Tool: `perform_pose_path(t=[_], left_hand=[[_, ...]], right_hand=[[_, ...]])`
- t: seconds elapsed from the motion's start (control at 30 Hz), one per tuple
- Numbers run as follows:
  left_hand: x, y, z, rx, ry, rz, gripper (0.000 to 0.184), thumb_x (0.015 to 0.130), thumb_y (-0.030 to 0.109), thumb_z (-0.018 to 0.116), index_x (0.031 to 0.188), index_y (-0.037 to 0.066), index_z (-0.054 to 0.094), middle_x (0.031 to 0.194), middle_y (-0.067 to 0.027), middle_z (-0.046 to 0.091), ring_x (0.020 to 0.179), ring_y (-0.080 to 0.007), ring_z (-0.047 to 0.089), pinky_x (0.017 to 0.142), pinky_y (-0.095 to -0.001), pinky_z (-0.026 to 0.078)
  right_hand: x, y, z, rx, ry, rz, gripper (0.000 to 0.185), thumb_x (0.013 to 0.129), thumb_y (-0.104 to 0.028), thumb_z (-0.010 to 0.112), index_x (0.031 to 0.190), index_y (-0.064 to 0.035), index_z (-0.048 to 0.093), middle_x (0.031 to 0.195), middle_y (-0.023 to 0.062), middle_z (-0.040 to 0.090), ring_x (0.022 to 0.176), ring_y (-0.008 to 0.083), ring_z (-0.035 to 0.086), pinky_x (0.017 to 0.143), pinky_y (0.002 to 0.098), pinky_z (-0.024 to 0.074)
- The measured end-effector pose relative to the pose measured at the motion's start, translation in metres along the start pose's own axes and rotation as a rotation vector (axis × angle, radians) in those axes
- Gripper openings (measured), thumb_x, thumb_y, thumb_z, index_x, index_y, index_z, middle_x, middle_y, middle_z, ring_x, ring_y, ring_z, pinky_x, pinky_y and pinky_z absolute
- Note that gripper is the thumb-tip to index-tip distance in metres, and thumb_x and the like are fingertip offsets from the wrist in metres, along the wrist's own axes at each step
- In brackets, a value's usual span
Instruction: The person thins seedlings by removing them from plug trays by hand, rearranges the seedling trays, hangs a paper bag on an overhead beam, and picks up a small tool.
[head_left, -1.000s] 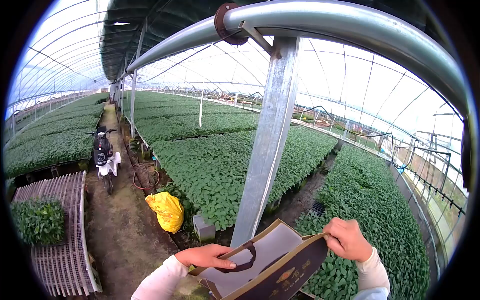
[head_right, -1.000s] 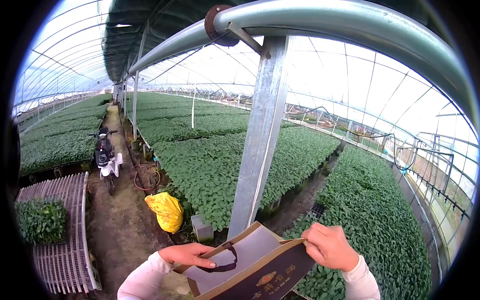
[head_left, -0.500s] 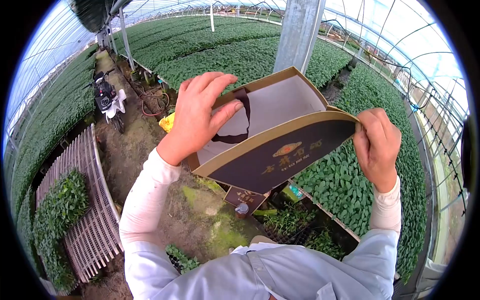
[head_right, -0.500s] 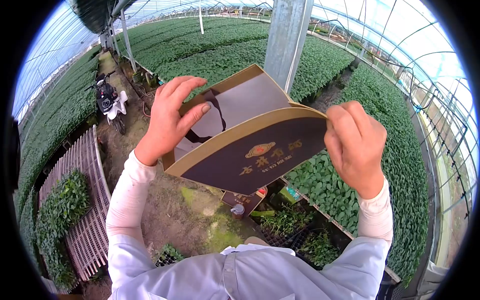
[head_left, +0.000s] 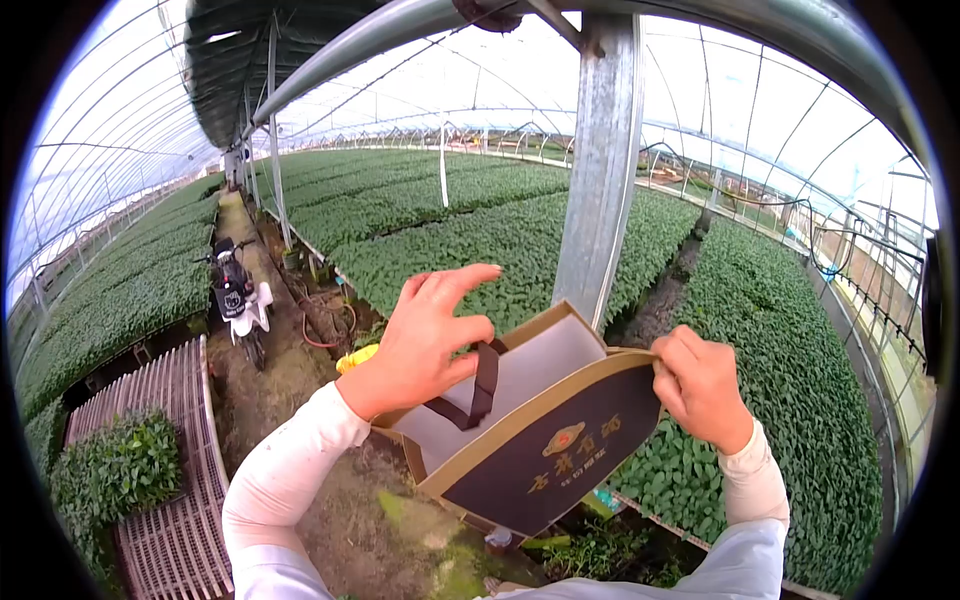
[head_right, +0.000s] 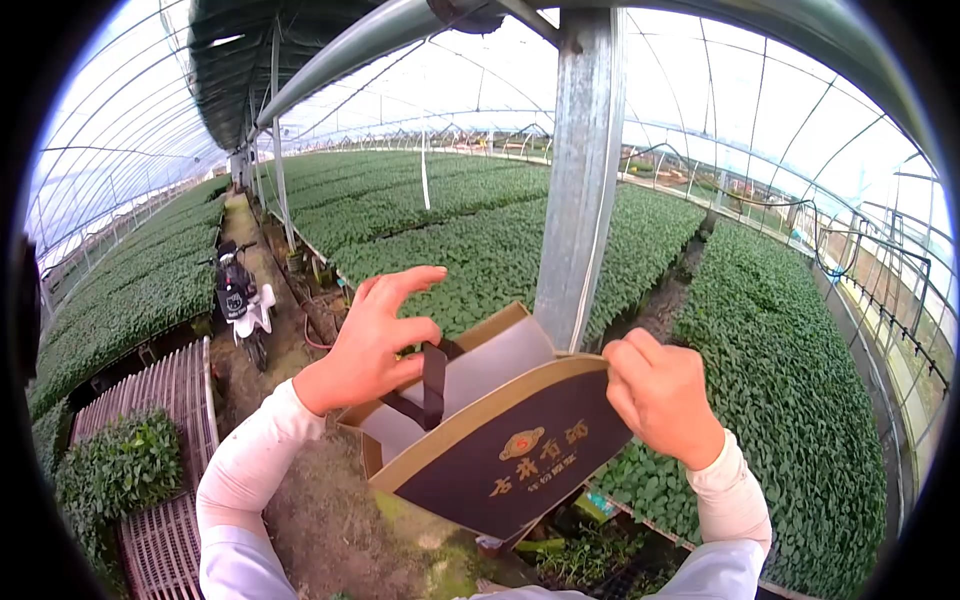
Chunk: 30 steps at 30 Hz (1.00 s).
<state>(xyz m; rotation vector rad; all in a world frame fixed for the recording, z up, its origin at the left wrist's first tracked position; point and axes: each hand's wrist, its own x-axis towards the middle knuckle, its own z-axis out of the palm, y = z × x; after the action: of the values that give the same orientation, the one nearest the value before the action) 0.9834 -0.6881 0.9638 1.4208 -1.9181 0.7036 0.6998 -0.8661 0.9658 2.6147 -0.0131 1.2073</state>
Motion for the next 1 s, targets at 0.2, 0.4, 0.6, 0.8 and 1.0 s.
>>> perform_pose_path(t=[0.2,0.4,0.6,0.8,1.0], left_hand=[[0.047,-0.053,0.004,-1.033,0.023,-0.330,0.003,0.090,0.008,0.065,0.091,0.006,0.067,0.129,-0.0075,0.049,0.095,-0.0098,0.055,0.087,-0.0272,0.047],[0.123,-0.055,0.026,-0.860,0.178,-0.067,0.008,0.088,0.008,0.065,0.095,0.008,0.068,0.135,-0.0105,0.046,0.118,-0.0221,0.047,0.097,-0.0350,0.042],[0.158,-0.068,-0.001,-0.952,0.406,-0.183,0.006,0.090,0.015,0.066,0.092,0.009,0.068,0.128,-0.0077,0.052,0.112,-0.0183,0.051,0.092,-0.0315,0.044],[0.173,-0.120,-0.033,-0.863,0.428,-0.299,0.027,0.092,0.035,0.065,0.110,0.014,0.068,0.106,0.0026,0.063,0.100,-0.0102,0.054,0.082,-0.0276,0.041],[0.129,-0.157,-0.060,-0.471,0.449,-0.570,0.031,0.094,0.031,0.063,0.117,0.010,0.064,0.100,0.0045,0.061,0.088,-0.0058,0.049,0.075,-0.0222,0.035]], right_hand=[[0.026,0.047,-0.005,0.781,-0.875,0.049,0.026,0.085,-0.018,0.068,0.105,-0.0019,0.061,0.092,0.0097,0.065,0.075,0.0204,0.066,0.065,0.0321,0.0515],[0.136,0.071,0.047,0.789,-0.179,-0.166,0.017,0.088,-0.015,0.062,0.096,-0.0050,0.050,0.119,0.0117,0.055,0.121,0.0236,0.049,0.099,0.0364,0.0391],[0.198,0.082,0.084,1.381,-0.251,-0.215,0.014,0.090,-0.007,0.055,0.100,-0.0068,0.045,0.106,0.0056,0.054,0.108,0.0154,0.054,0.093,0.0313,0.0416],[0.263,0.088,0.078,1.186,-0.057,-0.031,0.023,0.087,-0.003,0.046,0.097,0.0026,0.066,0.081,0.0045,0.061,0.078,0.0123,0.056,0.073,0.0273,0.0473],[0.377,0.151,0.082,0.085,0.603,-0.298,0.016,0.087,-0.005,0.063,0.102,-0.0021,0.068,0.094,0.0168,0.065,0.084,0.0331,0.062,0.077,0.0352,0.0493]])
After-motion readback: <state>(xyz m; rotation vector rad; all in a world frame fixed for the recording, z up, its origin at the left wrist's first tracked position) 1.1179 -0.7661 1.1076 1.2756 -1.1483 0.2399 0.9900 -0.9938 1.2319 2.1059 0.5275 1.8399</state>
